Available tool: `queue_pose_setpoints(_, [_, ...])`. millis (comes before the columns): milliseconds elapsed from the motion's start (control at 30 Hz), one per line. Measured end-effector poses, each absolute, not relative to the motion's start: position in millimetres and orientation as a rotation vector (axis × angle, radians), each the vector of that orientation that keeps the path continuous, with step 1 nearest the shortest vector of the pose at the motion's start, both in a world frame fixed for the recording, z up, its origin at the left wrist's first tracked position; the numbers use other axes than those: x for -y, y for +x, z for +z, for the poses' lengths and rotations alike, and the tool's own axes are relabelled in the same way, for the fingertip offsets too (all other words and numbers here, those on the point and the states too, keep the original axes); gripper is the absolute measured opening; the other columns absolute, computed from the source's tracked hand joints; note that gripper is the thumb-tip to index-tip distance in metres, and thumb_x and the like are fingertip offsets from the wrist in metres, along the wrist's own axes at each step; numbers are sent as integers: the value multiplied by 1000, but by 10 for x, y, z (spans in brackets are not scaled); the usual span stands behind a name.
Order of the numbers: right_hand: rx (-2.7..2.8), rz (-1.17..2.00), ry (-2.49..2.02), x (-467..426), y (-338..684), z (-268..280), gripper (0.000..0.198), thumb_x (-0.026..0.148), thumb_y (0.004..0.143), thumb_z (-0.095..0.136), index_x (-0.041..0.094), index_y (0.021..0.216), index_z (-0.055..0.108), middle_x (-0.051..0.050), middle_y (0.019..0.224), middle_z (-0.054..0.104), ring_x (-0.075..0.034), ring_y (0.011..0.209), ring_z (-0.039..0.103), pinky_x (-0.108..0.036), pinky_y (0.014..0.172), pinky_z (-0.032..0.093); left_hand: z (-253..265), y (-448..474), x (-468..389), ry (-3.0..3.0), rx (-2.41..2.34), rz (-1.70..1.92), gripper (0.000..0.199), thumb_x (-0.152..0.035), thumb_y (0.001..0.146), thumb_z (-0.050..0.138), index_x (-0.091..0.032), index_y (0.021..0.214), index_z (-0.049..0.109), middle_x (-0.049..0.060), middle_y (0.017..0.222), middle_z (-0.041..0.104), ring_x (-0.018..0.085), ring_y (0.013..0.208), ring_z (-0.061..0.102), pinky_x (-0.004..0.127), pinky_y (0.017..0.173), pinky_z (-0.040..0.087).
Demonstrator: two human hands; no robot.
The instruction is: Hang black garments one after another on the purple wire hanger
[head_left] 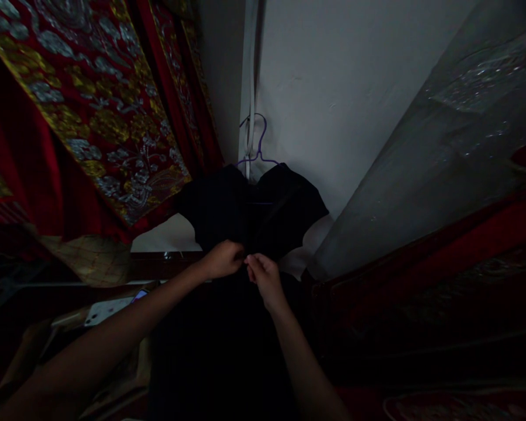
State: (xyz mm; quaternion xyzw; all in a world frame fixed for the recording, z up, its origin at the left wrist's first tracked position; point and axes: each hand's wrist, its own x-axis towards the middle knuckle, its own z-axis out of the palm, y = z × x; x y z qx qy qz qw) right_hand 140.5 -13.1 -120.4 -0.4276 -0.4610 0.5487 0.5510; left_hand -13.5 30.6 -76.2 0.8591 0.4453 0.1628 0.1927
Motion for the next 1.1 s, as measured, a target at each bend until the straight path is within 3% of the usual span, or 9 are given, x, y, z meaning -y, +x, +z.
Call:
queue_pose_setpoints(167, [1000,1464,-904,-389,1556,-449,37,47,64,81,14,69,64,9,47,39,-4,41,30,-20,40,16,-745,-73,-256,2497,-1462,186,17,-20,86,55,-15,85,71,14,88,73,27,80,70,32,68,48])
queue_pose_setpoints(300, [1050,1431,-830,-810,1611,323,28,35,72,79,13,68,62,11,46,35,-2,39,28,-18,38,15,-809,3,-259,2493,-1491,124,18,-18,86,53,-13,84,71,20,90,73,33,83,71,38,69,50])
queue_pose_setpoints(400, [1126,1352,-795,-872,1579,572,27,35,80,74,14,71,62,10,48,38,-2,38,32,-17,38,18,-701,17,-268,2507,-1454,120,16,-21,87,56,-15,84,70,17,90,73,32,85,71,37,71,51])
queue_pose_setpoints(500, [1217,1238,-781,-760,1536,525,29,40,85,71,14,73,63,9,49,42,-3,38,37,-18,39,21,-391,-24,-260,2542,-1327,472,13,-27,90,60,-18,95,69,11,96,72,25,87,70,34,76,51])
queue_pose_setpoints(667, [1354,1036,-801,-598,1534,373,32,42,87,66,15,70,63,7,47,46,-5,38,39,-19,41,25,304,-117,-352,2485,-1142,1449,33,-23,98,48,-20,130,56,6,105,69,17,93,66,30,86,50])
queue_pose_setpoints(767, [1450,951,-764,-616,1552,373,31,43,88,63,16,73,63,7,49,48,-6,41,40,-20,43,27,537,-111,-486,2643,-1099,1447,21,-21,97,49,-17,110,66,6,98,68,18,91,64,30,83,49])
queue_pose_setpoints(867, [1509,815,-791,-711,1546,304,27,39,88,60,17,72,63,5,51,49,-8,45,42,-22,47,28,612,-58,-554,2755,-1142,1371,16,-20,95,52,-16,90,67,6,89,66,18,83,62,29,77,47])
queue_pose_setpoints(1000, [1547,675,-1039,-822,1500,-74,23,30,84,60,18,64,62,1,58,57,-12,55,50,-25,55,32,701,-125,-567,2552,-1239,1677,13,-23,95,53,-17,90,63,4,86,66,17,82,61,28,77,46])
queue_pose_setpoints(1100, [1521,820,-1162,-782,1502,-447,23,32,81,60,19,62,61,-1,59,59,-14,58,53,-26,57,34,694,-441,-657,2168,-1338,1959,15,-32,94,56,-19,89,62,1,82,64,16,79,60,27,75,47])
